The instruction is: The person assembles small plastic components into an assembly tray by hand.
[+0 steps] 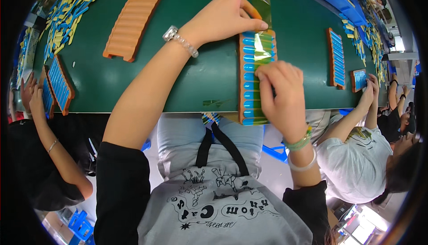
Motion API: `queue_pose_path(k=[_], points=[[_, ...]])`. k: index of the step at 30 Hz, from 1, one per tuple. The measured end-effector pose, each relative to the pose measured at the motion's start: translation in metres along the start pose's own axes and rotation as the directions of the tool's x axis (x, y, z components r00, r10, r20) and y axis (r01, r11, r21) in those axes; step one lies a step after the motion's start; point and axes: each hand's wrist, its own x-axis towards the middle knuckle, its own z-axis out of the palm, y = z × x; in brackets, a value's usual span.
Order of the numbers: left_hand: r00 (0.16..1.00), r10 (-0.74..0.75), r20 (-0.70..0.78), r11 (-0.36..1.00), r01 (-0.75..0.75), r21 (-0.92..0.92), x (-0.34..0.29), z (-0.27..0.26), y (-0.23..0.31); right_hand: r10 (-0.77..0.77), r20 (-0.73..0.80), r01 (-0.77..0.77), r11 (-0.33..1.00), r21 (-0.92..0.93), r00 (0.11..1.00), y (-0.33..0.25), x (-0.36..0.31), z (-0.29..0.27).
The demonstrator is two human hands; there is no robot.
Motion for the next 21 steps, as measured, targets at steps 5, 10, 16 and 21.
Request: queue_pose_path(k=[5, 10, 16, 21], points=[[0.997, 0.069, -0.037, 0.985, -0.063, 0.158, 0.004, -0.001, -0.01, 0.018, 0.002, -0.018, 0.999, 0.035, 1.0, 0.01, 0.019, 0.006], [0.995, 0.083, -0.055, 0.989, -0.075, 0.131, 0.003, -0.002, -0.016, -0.011, -0.057, 0.011, 1.0, 0.006, 0.998, 0.02, 0.034, 0.016], [0.997, 0.073, -0.023, 0.996, -0.072, 0.059, 0.001, 0.0, -0.014, -0.004, -0.078, 0.001, 0.999, -0.037, 0.997, 0.031, 0.056, 0.022], [0.995, 0.097, 0.007, 0.993, -0.098, 0.072, 0.004, 0.003, -0.013, -0.03, -0.093, 0.023, 0.997, -0.08, 0.995, 0.039, 0.055, 0.019]])
